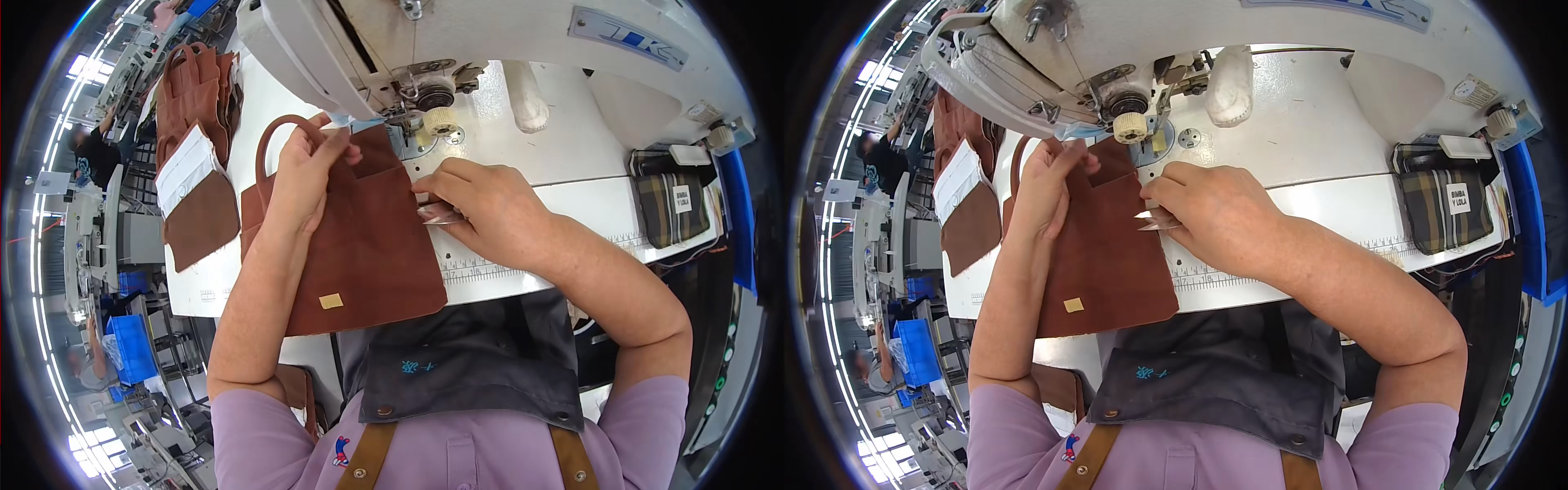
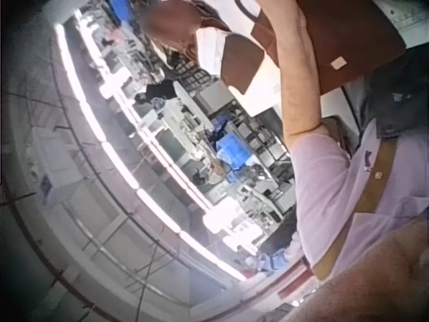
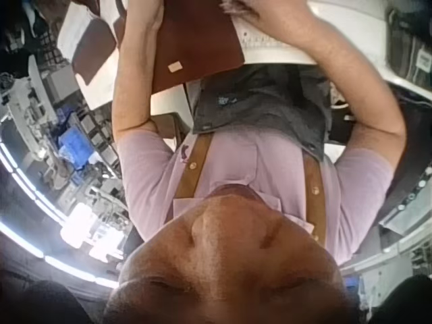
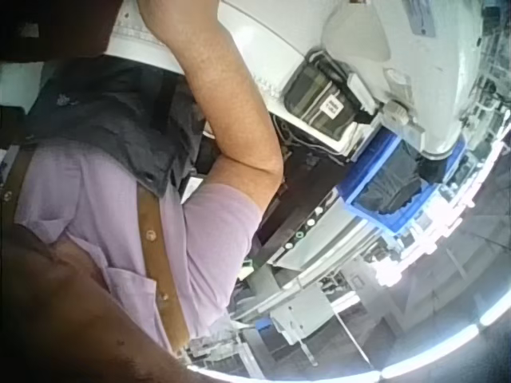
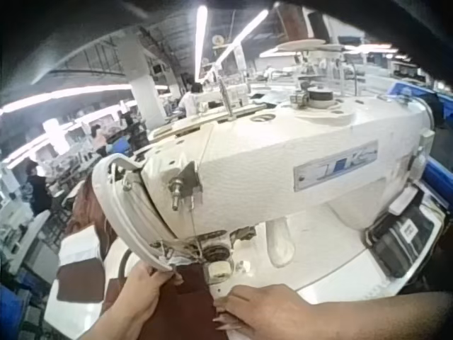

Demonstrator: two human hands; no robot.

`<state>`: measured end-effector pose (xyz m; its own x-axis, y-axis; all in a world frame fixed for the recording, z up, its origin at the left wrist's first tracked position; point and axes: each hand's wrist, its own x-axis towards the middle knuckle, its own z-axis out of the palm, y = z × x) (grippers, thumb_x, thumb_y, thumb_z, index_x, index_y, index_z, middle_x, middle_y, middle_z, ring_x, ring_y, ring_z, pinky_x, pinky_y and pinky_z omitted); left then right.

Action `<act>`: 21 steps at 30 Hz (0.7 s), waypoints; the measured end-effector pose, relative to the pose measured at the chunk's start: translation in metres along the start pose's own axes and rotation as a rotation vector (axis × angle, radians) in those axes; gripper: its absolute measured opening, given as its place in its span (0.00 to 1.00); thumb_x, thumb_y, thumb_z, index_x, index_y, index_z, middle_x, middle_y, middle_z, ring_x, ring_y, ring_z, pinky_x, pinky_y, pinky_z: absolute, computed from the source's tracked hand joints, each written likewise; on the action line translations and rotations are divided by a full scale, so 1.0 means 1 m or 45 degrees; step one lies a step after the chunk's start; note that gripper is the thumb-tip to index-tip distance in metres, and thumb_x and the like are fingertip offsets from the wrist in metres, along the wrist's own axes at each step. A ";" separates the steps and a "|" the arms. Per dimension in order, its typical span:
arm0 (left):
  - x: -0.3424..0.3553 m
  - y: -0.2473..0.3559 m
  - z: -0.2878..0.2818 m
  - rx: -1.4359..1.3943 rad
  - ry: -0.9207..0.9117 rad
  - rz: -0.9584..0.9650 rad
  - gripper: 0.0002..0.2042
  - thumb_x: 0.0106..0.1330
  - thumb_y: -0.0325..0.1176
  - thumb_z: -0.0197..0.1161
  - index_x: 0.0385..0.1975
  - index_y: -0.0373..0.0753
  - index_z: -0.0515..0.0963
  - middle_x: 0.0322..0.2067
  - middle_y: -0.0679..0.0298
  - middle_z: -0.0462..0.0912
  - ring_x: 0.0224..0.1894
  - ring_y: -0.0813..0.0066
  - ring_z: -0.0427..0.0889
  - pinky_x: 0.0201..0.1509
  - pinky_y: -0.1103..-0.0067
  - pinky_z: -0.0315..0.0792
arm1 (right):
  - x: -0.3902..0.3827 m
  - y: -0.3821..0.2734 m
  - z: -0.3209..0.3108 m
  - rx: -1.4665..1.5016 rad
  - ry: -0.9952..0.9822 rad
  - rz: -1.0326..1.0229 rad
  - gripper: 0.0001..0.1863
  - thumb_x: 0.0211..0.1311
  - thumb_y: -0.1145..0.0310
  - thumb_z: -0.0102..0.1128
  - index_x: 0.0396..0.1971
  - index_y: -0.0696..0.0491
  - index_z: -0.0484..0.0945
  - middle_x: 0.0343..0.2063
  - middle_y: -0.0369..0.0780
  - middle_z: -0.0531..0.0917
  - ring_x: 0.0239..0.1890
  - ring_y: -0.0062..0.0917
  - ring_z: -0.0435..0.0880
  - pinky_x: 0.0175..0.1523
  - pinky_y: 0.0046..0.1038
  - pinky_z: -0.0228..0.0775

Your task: The person sews the edges of brown fabric tote bags using an industrial sewing machine. They guide the fabric under the needle, stitch along the seams, and trim excess threads with scissors. The finished bags are stacked on the table.

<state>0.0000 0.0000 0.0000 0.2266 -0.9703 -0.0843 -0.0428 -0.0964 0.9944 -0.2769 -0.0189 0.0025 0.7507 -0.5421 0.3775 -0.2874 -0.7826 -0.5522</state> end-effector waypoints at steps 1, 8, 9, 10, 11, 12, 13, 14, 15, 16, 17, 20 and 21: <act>-0.006 0.006 0.005 0.133 0.048 0.056 0.24 0.69 0.40 0.71 0.60 0.37 0.72 0.41 0.64 0.80 0.41 0.76 0.79 0.51 0.77 0.73 | -0.001 0.000 -0.003 -0.034 -0.011 0.003 0.14 0.61 0.67 0.68 0.46 0.51 0.82 0.38 0.38 0.84 0.38 0.36 0.87 0.41 0.37 0.82; -0.051 0.018 0.010 1.115 0.139 0.325 0.27 0.59 0.39 0.79 0.52 0.32 0.74 0.32 0.64 0.77 0.32 0.78 0.75 0.36 0.79 0.71 | 0.003 0.001 -0.006 -0.017 -0.052 0.073 0.11 0.63 0.65 0.68 0.43 0.52 0.82 0.35 0.42 0.84 0.37 0.38 0.87 0.40 0.40 0.80; -0.058 0.012 0.015 1.139 0.163 0.422 0.28 0.57 0.37 0.81 0.52 0.33 0.74 0.33 0.65 0.77 0.32 0.79 0.73 0.36 0.80 0.69 | 0.004 0.003 -0.008 0.003 -0.083 0.070 0.11 0.63 0.65 0.68 0.42 0.52 0.82 0.34 0.42 0.85 0.37 0.39 0.87 0.40 0.40 0.79; -0.061 0.008 0.019 1.078 0.122 0.456 0.29 0.56 0.37 0.81 0.53 0.34 0.73 0.32 0.65 0.76 0.32 0.78 0.73 0.36 0.80 0.69 | 0.008 0.006 -0.012 0.023 -0.113 0.067 0.11 0.64 0.65 0.68 0.41 0.53 0.81 0.34 0.43 0.85 0.36 0.40 0.86 0.40 0.41 0.79; -0.063 0.005 0.023 1.016 0.080 0.490 0.31 0.54 0.36 0.82 0.54 0.34 0.72 0.32 0.65 0.75 0.31 0.78 0.72 0.36 0.80 0.69 | 0.012 0.009 -0.016 0.042 -0.144 0.066 0.11 0.64 0.64 0.68 0.41 0.53 0.81 0.33 0.43 0.85 0.36 0.40 0.86 0.40 0.41 0.79; -0.065 0.003 0.025 0.959 0.043 0.521 0.33 0.53 0.35 0.83 0.56 0.34 0.71 0.31 0.65 0.75 0.31 0.77 0.72 0.36 0.80 0.69 | 0.016 0.010 -0.021 0.012 -0.150 0.082 0.11 0.64 0.64 0.68 0.40 0.54 0.81 0.33 0.44 0.85 0.35 0.41 0.86 0.39 0.41 0.78; -0.064 0.003 0.024 0.960 0.014 0.489 0.34 0.52 0.35 0.82 0.57 0.34 0.70 0.32 0.64 0.75 0.32 0.76 0.72 0.37 0.79 0.69 | 0.020 0.010 -0.027 -0.017 -0.156 0.097 0.11 0.63 0.64 0.68 0.40 0.54 0.81 0.33 0.44 0.86 0.35 0.41 0.86 0.39 0.41 0.78; -0.062 0.005 0.023 0.960 -0.015 0.458 0.36 0.52 0.35 0.82 0.58 0.34 0.69 0.33 0.64 0.75 0.32 0.75 0.72 0.37 0.78 0.69 | 0.023 0.012 -0.030 -0.047 -0.162 0.112 0.11 0.63 0.64 0.68 0.39 0.54 0.81 0.33 0.44 0.86 0.35 0.42 0.86 0.39 0.42 0.78; -0.059 0.007 0.022 0.958 -0.053 0.434 0.37 0.51 0.35 0.82 0.59 0.34 0.68 0.34 0.64 0.75 0.33 0.74 0.72 0.38 0.77 0.70 | 0.022 0.017 -0.028 -0.032 -0.115 0.074 0.11 0.61 0.66 0.69 0.40 0.54 0.81 0.33 0.43 0.86 0.34 0.40 0.86 0.39 0.40 0.78; -0.057 0.008 0.021 1.031 -0.034 0.518 0.35 0.51 0.36 0.82 0.56 0.36 0.69 0.36 0.63 0.76 0.36 0.72 0.74 0.41 0.74 0.70 | 0.018 0.025 -0.022 -0.017 -0.069 0.036 0.12 0.60 0.67 0.71 0.41 0.54 0.81 0.32 0.42 0.85 0.33 0.39 0.87 0.38 0.38 0.78; -0.056 0.010 0.021 1.103 -0.013 0.603 0.33 0.50 0.38 0.82 0.54 0.37 0.71 0.38 0.62 0.77 0.38 0.69 0.76 0.43 0.72 0.71 | 0.016 0.029 -0.019 -0.001 -0.024 -0.002 0.14 0.58 0.69 0.73 0.42 0.53 0.81 0.32 0.42 0.85 0.33 0.38 0.87 0.38 0.37 0.78; -0.056 0.012 0.021 1.305 -0.017 0.932 0.27 0.49 0.36 0.82 0.49 0.40 0.77 0.44 0.62 0.78 0.48 0.64 0.77 0.54 0.67 0.68 | 0.015 0.017 -0.019 -0.186 -0.026 -0.021 0.10 0.60 0.66 0.69 0.39 0.52 0.81 0.32 0.40 0.85 0.35 0.39 0.87 0.37 0.41 0.78; -0.056 0.014 0.022 1.363 -0.036 1.065 0.25 0.49 0.35 0.81 0.47 0.41 0.79 0.47 0.63 0.78 0.51 0.63 0.77 0.58 0.65 0.66 | 0.014 0.017 -0.019 -0.157 -0.022 -0.030 0.10 0.60 0.66 0.69 0.40 0.51 0.81 0.33 0.40 0.84 0.34 0.38 0.87 0.37 0.40 0.78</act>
<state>-0.0349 0.0485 0.0175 -0.2588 -0.8259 0.5010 -0.8879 0.4076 0.2133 -0.2826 -0.0455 0.0121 0.7680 -0.5188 0.3755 -0.3398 -0.8271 -0.4477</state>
